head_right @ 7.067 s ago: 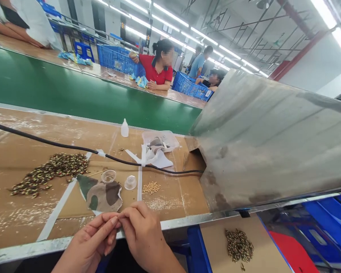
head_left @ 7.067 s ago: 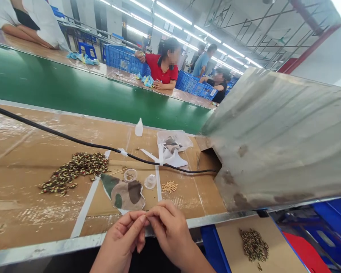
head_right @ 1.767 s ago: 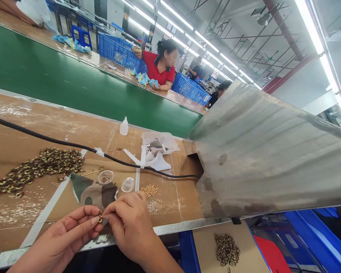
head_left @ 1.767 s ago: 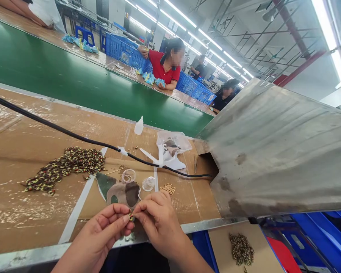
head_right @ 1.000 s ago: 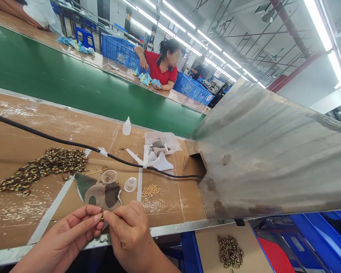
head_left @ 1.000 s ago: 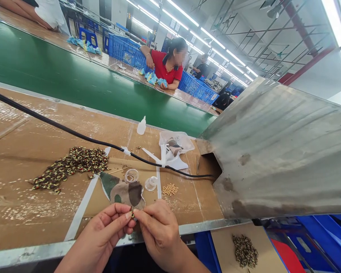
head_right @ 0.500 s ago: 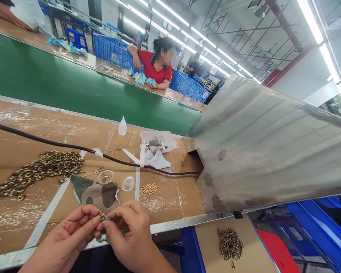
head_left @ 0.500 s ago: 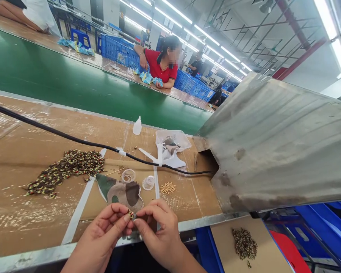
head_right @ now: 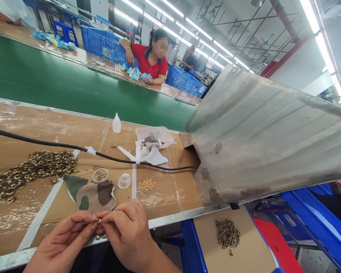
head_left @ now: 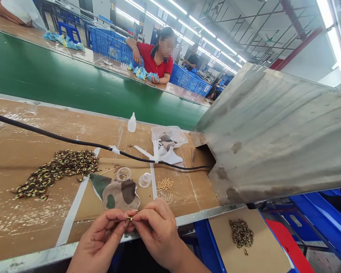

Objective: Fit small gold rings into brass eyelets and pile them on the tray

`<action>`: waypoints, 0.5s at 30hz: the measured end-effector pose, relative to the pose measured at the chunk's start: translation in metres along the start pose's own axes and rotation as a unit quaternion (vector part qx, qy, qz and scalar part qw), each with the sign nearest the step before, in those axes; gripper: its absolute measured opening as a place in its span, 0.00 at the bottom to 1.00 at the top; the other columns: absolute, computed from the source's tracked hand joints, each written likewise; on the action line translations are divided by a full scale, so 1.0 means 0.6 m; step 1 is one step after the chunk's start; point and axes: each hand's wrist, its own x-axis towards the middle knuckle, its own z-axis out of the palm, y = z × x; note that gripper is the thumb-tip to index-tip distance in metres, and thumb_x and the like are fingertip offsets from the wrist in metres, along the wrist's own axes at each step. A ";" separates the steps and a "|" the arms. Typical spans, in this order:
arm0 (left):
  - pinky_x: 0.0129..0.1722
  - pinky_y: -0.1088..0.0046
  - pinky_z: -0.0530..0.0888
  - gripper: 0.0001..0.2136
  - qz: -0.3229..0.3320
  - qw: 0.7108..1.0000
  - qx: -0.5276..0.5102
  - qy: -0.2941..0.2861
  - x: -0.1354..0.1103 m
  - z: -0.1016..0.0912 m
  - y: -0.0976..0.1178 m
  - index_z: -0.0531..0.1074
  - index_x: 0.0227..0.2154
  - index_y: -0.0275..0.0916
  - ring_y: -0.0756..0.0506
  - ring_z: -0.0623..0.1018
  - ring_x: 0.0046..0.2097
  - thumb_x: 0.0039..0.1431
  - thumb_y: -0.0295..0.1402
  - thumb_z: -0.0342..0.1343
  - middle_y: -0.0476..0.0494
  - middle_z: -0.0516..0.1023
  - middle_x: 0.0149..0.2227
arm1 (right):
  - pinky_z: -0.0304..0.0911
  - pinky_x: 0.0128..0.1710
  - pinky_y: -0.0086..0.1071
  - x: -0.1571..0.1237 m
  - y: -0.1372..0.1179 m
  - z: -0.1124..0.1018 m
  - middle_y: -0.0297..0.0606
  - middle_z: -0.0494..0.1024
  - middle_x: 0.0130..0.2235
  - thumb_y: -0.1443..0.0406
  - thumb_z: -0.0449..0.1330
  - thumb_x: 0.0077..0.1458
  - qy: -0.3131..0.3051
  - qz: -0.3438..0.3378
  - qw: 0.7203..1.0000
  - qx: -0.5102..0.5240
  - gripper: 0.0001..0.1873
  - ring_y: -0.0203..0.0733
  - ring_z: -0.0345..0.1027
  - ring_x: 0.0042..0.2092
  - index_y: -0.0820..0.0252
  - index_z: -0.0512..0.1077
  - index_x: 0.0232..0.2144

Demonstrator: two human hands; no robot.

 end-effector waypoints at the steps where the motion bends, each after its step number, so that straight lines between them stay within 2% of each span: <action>1: 0.42 0.79 0.76 0.19 0.000 1.000 0.000 -0.001 0.000 -0.001 0.000 0.72 0.27 0.39 0.46 0.77 0.39 0.35 0.46 0.69 0.44 0.77 0.38 | 0.57 0.39 0.26 0.001 -0.001 -0.001 0.33 0.71 0.34 0.70 0.58 0.55 0.002 -0.003 1.000 -0.004 0.05 0.29 0.60 0.37 0.59 0.69 0.36; 10: 0.44 0.79 0.76 0.17 0.010 1.000 0.013 -0.011 0.001 -0.007 -0.010 0.71 0.30 0.40 0.45 0.77 0.41 0.40 0.43 0.67 0.45 0.76 0.42 | 0.57 0.41 0.26 0.005 0.003 -0.005 0.34 0.71 0.35 0.69 0.57 0.57 -0.016 -0.029 0.999 -0.025 0.04 0.29 0.61 0.38 0.60 0.69 0.36; 15: 0.44 0.81 0.76 0.21 0.011 1.000 0.006 -0.011 0.015 -0.003 -0.027 0.69 0.34 0.41 0.45 0.77 0.43 0.38 0.43 0.68 0.44 0.76 0.45 | 0.56 0.41 0.24 0.009 0.011 -0.017 0.33 0.70 0.33 0.67 0.56 0.58 -0.041 0.012 0.999 -0.016 0.03 0.28 0.62 0.38 0.61 0.69 0.33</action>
